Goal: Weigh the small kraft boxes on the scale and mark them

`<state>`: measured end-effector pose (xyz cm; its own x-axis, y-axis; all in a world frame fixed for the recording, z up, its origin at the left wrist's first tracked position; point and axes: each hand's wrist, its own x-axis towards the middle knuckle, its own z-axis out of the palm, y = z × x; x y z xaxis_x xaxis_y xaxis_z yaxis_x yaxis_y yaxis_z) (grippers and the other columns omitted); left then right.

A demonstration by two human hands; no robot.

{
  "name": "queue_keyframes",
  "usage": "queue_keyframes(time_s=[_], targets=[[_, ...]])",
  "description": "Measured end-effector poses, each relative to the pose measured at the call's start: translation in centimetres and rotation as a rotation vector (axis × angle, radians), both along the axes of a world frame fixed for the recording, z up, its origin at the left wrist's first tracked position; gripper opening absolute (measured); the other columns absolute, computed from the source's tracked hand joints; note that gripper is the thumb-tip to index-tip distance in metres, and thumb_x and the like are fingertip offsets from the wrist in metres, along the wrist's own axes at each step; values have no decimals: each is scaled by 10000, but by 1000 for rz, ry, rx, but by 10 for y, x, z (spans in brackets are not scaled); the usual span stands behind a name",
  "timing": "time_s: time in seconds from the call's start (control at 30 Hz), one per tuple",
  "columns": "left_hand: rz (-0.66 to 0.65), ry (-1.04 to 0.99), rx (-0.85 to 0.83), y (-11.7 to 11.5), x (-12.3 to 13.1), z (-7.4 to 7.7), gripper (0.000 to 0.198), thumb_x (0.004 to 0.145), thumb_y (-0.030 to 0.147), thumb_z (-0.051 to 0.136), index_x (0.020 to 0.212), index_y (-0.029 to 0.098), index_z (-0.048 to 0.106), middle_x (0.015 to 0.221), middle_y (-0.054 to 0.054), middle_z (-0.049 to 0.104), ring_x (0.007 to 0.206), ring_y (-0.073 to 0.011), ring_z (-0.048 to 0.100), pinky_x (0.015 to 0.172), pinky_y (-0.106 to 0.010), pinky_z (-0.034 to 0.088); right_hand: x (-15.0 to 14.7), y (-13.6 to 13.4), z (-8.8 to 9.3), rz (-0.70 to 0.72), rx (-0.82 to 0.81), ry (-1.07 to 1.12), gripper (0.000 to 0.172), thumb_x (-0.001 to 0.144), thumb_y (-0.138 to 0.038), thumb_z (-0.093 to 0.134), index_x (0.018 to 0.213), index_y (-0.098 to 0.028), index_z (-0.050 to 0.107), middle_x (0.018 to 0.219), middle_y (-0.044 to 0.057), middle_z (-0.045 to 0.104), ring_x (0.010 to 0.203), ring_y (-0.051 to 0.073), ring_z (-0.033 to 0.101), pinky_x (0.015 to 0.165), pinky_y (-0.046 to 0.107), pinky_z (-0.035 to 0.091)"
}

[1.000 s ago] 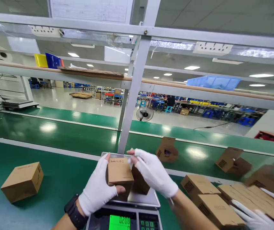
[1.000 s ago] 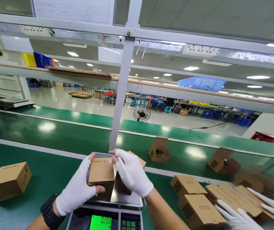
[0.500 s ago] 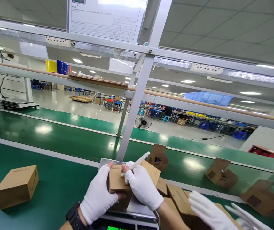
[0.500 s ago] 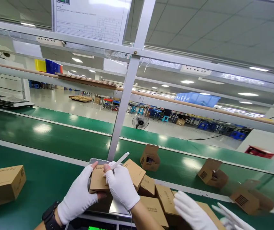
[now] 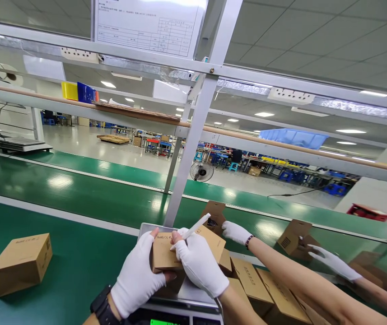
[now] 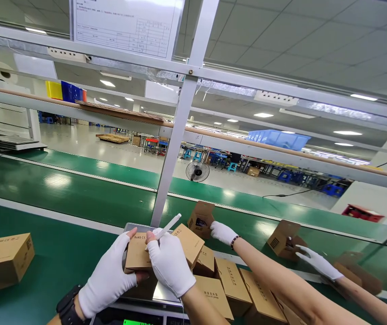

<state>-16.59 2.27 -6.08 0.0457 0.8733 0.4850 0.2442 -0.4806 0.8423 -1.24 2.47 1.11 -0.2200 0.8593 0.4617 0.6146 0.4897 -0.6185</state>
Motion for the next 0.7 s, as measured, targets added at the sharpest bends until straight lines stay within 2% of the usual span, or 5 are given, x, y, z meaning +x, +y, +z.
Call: queue_keyframes(time_s=[0.33,0.47,0.57,0.63,0.7], targets=[[-3,-2,16,-2,0,0,883,597,262,796,1386,221,404,1378,-113,473,1246,-305,504,1108,-461,416,-1,-5,3,-50,-2,-32,441,957,-508,327,680,-232,531,662,50,642,709,224,640,635,305,442],[6,-6,17,-1,-2,1,891,590,253,801,1389,221,409,1372,-112,484,1232,-308,519,1097,-468,432,0,-2,1,-72,-14,12,446,950,-533,340,667,-238,520,613,38,610,689,223,634,616,300,453],[3,9,30,1,-4,-4,891,602,266,800,1398,216,400,1377,-115,486,1234,-307,522,1094,-471,439,3,-1,-3,-48,-4,101,459,942,-570,375,668,-234,526,574,22,576,638,213,605,627,305,460],[101,73,103,-2,-1,-12,877,623,280,789,1403,200,397,1392,-132,475,1259,-325,499,1098,-497,432,5,-4,-9,10,-12,234,479,936,-608,400,682,-225,538,552,3,549,584,188,571,623,299,465],[281,184,269,-11,6,-21,848,642,332,787,1392,184,420,1399,-161,463,1268,-365,477,1062,-535,453,4,-10,-18,85,-65,373,475,935,-629,419,773,-214,582,556,-14,546,528,163,538,576,283,466]])
